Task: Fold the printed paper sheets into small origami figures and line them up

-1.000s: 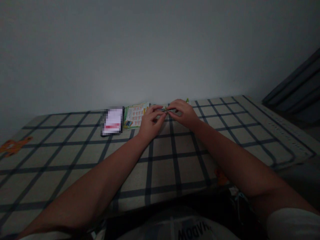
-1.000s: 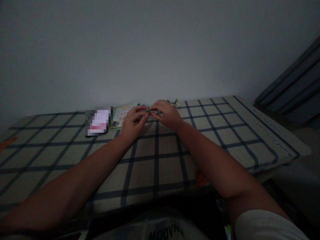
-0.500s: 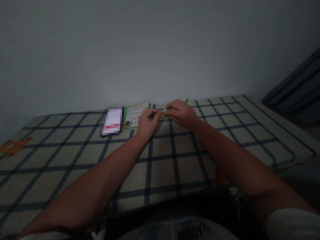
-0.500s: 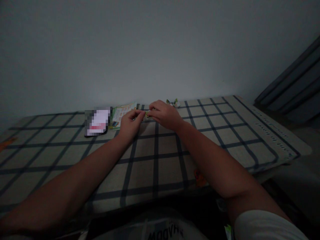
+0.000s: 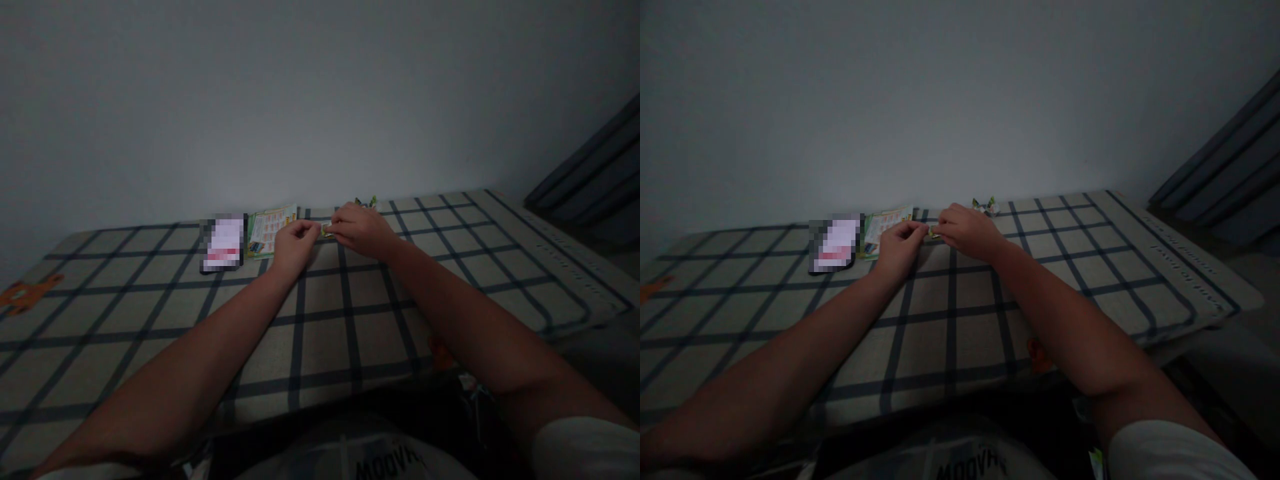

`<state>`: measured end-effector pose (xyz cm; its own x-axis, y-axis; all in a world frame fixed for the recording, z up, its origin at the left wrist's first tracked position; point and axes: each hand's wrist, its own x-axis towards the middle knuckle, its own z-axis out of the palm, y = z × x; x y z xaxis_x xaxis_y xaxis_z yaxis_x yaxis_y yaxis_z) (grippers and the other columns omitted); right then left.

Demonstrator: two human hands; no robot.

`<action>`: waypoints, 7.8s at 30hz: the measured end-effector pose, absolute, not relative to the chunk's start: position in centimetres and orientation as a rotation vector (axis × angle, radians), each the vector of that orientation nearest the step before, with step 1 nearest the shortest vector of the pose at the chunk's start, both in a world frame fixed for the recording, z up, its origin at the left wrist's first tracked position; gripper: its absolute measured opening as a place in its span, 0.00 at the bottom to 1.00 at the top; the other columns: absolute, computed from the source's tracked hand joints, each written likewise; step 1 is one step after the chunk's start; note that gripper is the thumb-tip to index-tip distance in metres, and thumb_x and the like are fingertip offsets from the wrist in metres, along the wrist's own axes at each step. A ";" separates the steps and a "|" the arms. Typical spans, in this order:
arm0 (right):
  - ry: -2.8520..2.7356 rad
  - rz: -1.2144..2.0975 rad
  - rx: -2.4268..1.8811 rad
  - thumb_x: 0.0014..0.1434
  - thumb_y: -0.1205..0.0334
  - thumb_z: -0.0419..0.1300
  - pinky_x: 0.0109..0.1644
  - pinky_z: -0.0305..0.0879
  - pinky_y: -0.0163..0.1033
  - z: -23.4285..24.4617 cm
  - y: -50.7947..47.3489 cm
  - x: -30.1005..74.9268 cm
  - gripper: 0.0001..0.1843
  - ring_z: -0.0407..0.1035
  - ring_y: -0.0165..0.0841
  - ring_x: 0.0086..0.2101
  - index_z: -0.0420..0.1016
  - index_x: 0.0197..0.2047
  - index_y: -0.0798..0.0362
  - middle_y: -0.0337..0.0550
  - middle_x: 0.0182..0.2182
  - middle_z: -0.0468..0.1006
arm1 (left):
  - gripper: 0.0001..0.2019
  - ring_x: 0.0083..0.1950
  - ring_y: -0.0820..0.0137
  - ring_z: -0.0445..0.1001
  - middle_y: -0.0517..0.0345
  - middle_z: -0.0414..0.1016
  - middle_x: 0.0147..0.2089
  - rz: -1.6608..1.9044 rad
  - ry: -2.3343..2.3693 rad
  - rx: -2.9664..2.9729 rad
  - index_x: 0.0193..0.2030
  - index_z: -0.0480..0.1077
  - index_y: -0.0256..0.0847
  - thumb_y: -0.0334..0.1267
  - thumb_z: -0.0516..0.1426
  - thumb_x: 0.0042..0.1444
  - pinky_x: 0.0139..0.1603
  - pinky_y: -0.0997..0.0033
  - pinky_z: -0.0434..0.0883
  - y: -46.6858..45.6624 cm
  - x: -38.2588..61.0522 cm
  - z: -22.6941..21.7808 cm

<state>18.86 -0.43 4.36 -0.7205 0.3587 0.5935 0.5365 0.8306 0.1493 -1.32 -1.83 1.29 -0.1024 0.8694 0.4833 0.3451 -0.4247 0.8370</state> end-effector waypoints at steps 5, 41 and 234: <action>-2.456 -0.397 -0.684 0.60 0.70 0.61 0.46 0.60 0.43 4.5 -0.7 18.6 0.11 0.66 0.40 0.45 0.78 0.46 0.54 0.49 0.42 0.77 | 0.08 0.35 0.68 0.74 0.59 0.78 0.31 1.564 1.308 1.871 0.31 0.77 0.41 0.41 0.61 0.56 0.40 0.66 0.69 -2.2 -1.3 1.3; -2.021 0.349 -0.723 0.63 0.58 0.61 0.44 0.69 0.42 3.0 0.7 17.7 0.10 0.73 0.35 0.38 0.81 0.41 0.52 0.46 0.38 0.82 | 0.10 0.47 0.64 0.75 0.56 0.79 0.42 1.613 1.185 2.150 0.40 0.77 0.45 0.45 0.56 0.65 0.51 0.61 0.70 -1.8 -1.8 1.6; -1.598 1.190 -0.889 0.47 0.52 0.73 0.36 0.73 0.36 3.6 0.7 18.0 0.20 0.73 0.28 0.28 0.77 0.40 0.55 0.40 0.31 0.81 | 0.15 0.28 0.73 0.71 0.58 0.77 0.29 1.280 1.004 1.426 0.31 0.77 0.39 0.49 0.69 0.46 0.31 0.72 0.68 -2.0 -1.0 2.0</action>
